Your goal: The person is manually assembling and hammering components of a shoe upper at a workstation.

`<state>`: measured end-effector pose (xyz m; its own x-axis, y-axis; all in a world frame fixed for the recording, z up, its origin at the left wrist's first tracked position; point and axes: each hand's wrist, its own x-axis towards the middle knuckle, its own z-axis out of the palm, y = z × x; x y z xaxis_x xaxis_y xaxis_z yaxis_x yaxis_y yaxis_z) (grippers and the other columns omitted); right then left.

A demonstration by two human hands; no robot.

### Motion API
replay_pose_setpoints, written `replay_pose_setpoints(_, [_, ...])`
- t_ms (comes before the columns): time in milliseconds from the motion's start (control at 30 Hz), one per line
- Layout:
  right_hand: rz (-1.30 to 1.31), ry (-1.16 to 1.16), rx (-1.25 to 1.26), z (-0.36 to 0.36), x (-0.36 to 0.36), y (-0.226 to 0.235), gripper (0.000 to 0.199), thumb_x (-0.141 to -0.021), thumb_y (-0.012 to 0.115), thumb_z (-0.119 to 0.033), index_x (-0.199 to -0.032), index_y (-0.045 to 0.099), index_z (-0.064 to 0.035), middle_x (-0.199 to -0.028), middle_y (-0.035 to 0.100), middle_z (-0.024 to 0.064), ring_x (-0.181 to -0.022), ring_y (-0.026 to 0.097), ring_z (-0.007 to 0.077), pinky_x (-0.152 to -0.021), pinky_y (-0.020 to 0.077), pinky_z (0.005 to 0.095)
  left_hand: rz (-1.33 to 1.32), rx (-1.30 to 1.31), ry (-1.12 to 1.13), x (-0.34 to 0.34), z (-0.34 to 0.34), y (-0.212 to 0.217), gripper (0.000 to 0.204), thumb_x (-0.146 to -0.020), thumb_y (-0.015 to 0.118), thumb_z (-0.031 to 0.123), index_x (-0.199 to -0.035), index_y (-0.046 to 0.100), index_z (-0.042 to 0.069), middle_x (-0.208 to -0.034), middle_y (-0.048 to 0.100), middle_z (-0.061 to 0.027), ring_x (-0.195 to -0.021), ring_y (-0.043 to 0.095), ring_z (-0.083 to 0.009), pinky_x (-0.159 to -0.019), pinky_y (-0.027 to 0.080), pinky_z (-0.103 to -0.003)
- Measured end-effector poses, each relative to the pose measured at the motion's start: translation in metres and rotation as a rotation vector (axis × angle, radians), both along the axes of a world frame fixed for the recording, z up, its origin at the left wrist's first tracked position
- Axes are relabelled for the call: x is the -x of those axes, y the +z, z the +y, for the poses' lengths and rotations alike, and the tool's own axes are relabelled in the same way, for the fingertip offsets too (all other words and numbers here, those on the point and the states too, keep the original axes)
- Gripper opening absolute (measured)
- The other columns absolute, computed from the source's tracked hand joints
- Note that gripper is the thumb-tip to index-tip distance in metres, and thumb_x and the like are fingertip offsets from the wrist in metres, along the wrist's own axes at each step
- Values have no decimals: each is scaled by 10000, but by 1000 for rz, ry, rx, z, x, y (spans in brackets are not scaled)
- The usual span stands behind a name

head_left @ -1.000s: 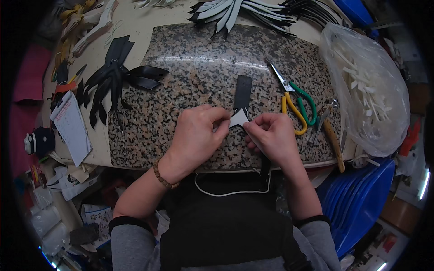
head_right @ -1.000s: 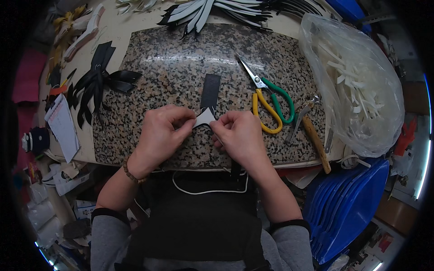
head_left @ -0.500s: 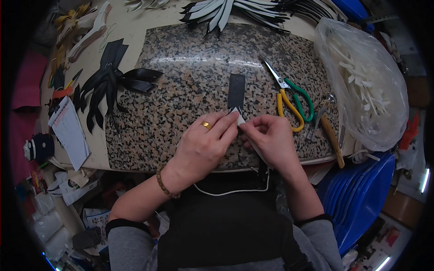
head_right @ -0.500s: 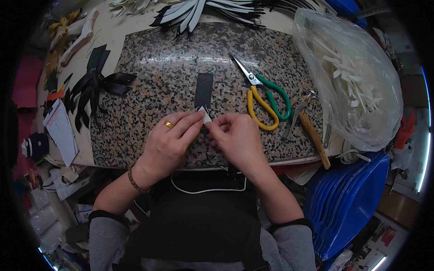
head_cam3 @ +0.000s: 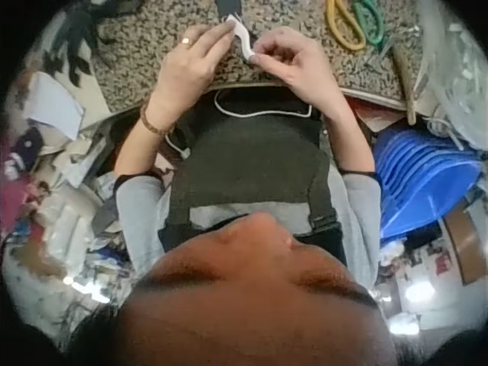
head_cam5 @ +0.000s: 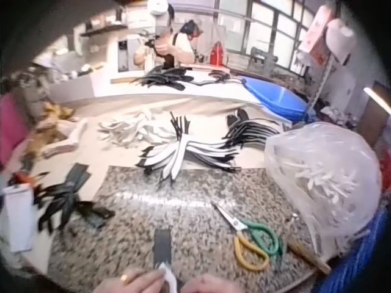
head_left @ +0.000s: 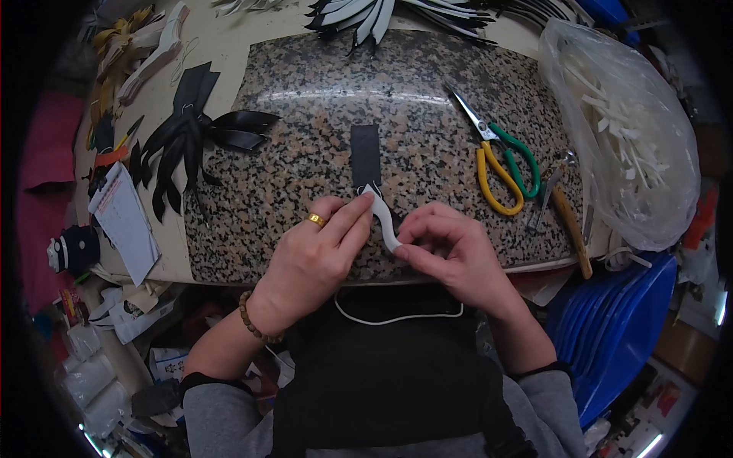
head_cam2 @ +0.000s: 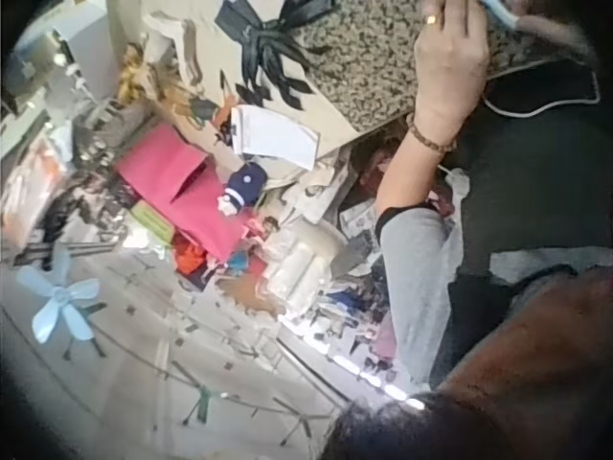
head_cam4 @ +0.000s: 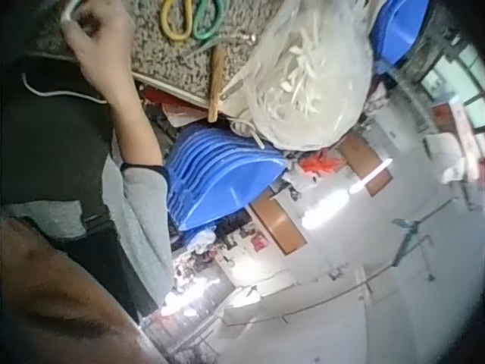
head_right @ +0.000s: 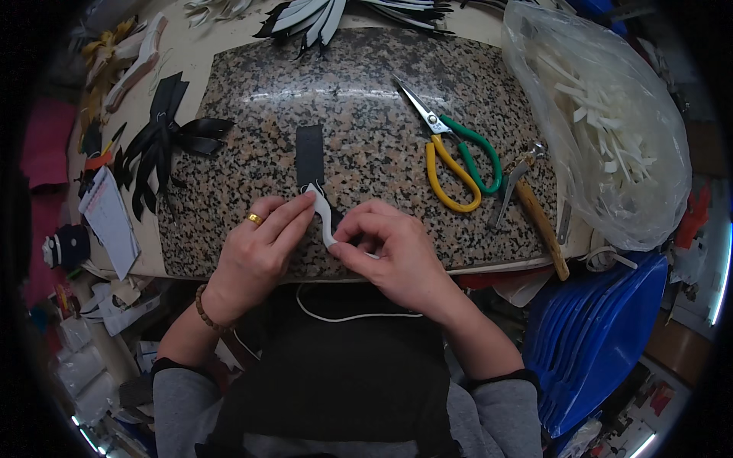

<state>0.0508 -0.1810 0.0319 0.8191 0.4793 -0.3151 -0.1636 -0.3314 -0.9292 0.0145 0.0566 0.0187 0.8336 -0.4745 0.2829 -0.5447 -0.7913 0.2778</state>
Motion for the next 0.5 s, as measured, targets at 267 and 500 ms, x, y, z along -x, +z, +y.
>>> replay_pose_setpoints(267, [382,-117,-57,-6,0,5,238,-956,756,-166,-1038,757,57,-899,767,60,-785,674,72,-694,525,245,37,-51,-27,4,9,8,348,-812,680,-3,-1158,700,-37,-1315,657,-116,-1080,643,-247,-762,620,-316])
replay_pose_setpoints(500, [237,-77,190,-5,2,0,253,-875,813,-212,-880,779,39,-737,749,56,-660,671,78,-633,532,270,124,4,-14,4,8,13,422,-816,674,6,-1238,690,-5,-1326,648,-98,-1095,631,-275,-846,603,-356])
